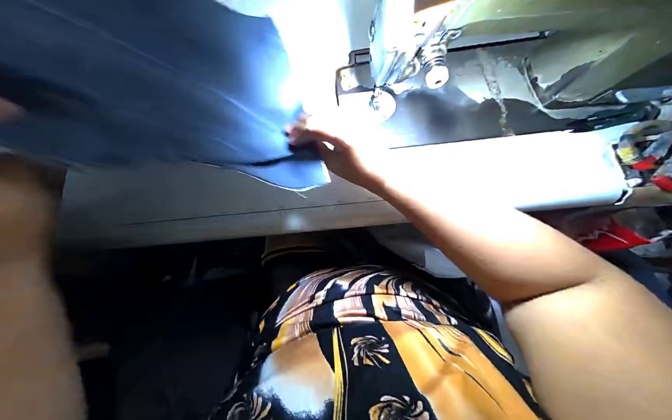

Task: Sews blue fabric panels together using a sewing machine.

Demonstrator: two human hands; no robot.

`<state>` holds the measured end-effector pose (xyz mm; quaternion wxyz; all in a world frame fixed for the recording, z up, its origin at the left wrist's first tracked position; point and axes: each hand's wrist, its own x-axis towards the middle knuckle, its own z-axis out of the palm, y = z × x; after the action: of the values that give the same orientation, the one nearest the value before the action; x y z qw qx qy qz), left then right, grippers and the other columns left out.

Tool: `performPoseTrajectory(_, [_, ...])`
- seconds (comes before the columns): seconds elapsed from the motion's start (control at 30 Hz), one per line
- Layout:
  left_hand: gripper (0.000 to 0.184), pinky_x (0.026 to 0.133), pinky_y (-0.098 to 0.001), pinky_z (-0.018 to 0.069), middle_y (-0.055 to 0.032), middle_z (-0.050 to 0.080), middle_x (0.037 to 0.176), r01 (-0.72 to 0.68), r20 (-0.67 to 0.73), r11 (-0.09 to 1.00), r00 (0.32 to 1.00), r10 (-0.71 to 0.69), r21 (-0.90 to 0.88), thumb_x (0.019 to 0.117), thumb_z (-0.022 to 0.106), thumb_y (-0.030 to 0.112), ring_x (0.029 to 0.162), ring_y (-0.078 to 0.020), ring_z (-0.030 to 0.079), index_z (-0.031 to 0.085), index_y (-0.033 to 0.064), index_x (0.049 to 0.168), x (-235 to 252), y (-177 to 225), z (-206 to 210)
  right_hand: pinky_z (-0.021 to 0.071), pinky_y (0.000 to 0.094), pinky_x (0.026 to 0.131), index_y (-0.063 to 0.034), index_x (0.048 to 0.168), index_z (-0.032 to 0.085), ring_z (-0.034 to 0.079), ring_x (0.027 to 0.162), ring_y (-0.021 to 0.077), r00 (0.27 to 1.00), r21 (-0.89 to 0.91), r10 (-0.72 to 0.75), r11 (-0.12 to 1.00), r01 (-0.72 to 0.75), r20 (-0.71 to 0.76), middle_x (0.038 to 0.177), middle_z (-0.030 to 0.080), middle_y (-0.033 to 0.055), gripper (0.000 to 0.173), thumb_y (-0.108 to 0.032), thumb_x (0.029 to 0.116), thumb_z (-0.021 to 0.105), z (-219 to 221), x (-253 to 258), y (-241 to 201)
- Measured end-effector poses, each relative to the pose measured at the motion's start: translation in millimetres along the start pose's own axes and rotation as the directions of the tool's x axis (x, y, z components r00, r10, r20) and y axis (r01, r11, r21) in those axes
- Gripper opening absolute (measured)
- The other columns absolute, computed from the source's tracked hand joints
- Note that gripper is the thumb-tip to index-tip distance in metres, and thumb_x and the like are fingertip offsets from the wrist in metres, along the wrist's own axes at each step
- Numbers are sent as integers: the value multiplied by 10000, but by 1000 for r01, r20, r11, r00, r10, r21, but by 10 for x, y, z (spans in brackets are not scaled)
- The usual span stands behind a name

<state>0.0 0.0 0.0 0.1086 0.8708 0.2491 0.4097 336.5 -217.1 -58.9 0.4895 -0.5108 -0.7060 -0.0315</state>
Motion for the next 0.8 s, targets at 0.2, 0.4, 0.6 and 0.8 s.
performPoseTrajectory(0.2, [949, 1017, -901, 124, -226, 184, 1694, 125, 682, 898, 610, -404, 421, 881, 389, 838, 1504, -606, 141, 376, 217, 1599, -908, 499, 505, 307, 533, 1203, -85, 1406, 635, 445, 1466, 306, 858, -279, 348, 926, -252, 378, 1525, 556, 59, 473, -23, 982, 435, -462, -1075, -8])
performPoseTrajectory(0.4, [478, 1026, -775, 299, -217, 516, 1514, -49, 587, 924, 784, -200, 380, 1064, 461, 361, 1347, -477, 511, 566, 119, 1463, -231, 1286, 1081, 163, 642, 1220, -106, 1443, 606, 383, 1505, 312, 862, -287, 356, 922, -260, 361, 1559, 518, 64, 530, -36, 948, 429, -415, -1063, -30])
performPoseTrajectory(0.6, [645, 1072, -872, 27, 14, 147, 1736, -99, 734, 967, 670, -110, 236, 1011, 309, 669, 1593, -389, 64, 272, 449, 1616, -184, 1131, 1830, 319, 537, 1202, -206, 1491, 567, 371, 1510, 302, 798, -304, 491, 865, -400, 349, 1630, 409, 96, 487, -189, 1022, 437, -634, -1199, -155])
performPoseTrajectory(0.8, [589, 1154, -798, 45, -74, 206, 1720, -207, 735, 968, 677, 34, 145, 1067, 204, 467, 1586, -411, 97, 366, 303, 1608, -247, 570, 1504, 532, 274, 860, -34, 1080, 767, 673, 935, 108, 862, -135, 505, 853, -505, -34, 1006, 742, 94, 260, -158, 995, 555, -812, -1404, -175])
